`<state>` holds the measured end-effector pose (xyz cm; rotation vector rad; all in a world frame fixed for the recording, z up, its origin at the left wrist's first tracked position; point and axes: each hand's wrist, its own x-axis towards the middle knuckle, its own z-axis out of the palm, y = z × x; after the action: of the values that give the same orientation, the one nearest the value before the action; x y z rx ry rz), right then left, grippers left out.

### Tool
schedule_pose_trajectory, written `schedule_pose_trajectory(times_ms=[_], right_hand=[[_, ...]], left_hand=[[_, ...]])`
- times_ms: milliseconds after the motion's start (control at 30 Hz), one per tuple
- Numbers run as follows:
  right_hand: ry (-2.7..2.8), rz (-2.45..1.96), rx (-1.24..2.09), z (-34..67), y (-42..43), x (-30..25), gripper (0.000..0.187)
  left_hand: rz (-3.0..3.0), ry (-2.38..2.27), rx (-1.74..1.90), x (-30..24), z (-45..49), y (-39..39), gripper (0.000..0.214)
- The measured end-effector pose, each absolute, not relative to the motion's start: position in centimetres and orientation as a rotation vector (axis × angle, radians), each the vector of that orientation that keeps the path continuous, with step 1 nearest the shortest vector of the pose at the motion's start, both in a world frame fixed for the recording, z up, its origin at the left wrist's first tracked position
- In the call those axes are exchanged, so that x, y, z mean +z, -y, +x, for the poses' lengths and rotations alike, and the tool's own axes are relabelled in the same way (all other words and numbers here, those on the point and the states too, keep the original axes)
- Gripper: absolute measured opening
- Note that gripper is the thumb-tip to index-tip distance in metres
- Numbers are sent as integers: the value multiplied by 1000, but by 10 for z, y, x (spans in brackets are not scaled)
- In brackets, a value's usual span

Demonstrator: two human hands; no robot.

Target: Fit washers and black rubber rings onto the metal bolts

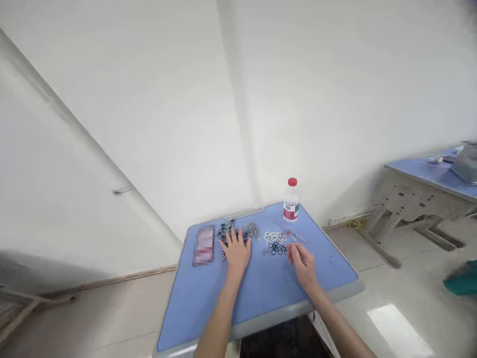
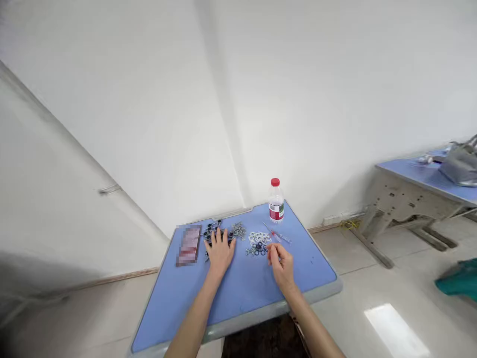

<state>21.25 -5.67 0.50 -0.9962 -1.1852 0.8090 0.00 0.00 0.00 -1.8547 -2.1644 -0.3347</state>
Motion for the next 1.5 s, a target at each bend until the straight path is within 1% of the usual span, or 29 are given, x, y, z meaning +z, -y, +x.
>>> schedule_pose_trajectory(times_ms=[133,233,300,433,567,700,833,967,1067,1167,1300,1500], right_hand=[[1170,-1003,819,213,54,1,33],[1174,-1012,820,213,55,1,32],[1177,-1016,819,213,56,3,32],[1176,-1017,830,212,58,4,32],[1173,-1024,835,211,56,5,33],[1154,-1019,837,212,53,7,33],[1139,-1016,838,213,53,8,32],[1134,-1036,824,214,55,8,32],[1150,-1054,838,214,55,7,32],[1234,-1088,850,213,56,6,31],[1360,-1148,836,211,57,3,31],[1378,-1160,822,211,57,4,33]], left_hand=[[-1868,2168,-351,-4,0,7,53],[-1902,2178,-374,0,-5,7,58],[-1933,2189,-385,9,-13,1,62],[-2051,2285,-334,33,-38,-28,61],[-2223,2277,-271,44,-57,-56,54],[-2356,2197,-299,40,-61,-61,48],[-2372,2094,-433,40,-60,-43,43],[-2355,1984,-581,40,-61,-2,37],[-2293,1921,-711,30,-66,34,32],[-2234,1940,-794,17,-71,57,33],[-2182,2053,-872,6,-71,63,28],[-2241,2078,-1069,9,-66,58,23]])
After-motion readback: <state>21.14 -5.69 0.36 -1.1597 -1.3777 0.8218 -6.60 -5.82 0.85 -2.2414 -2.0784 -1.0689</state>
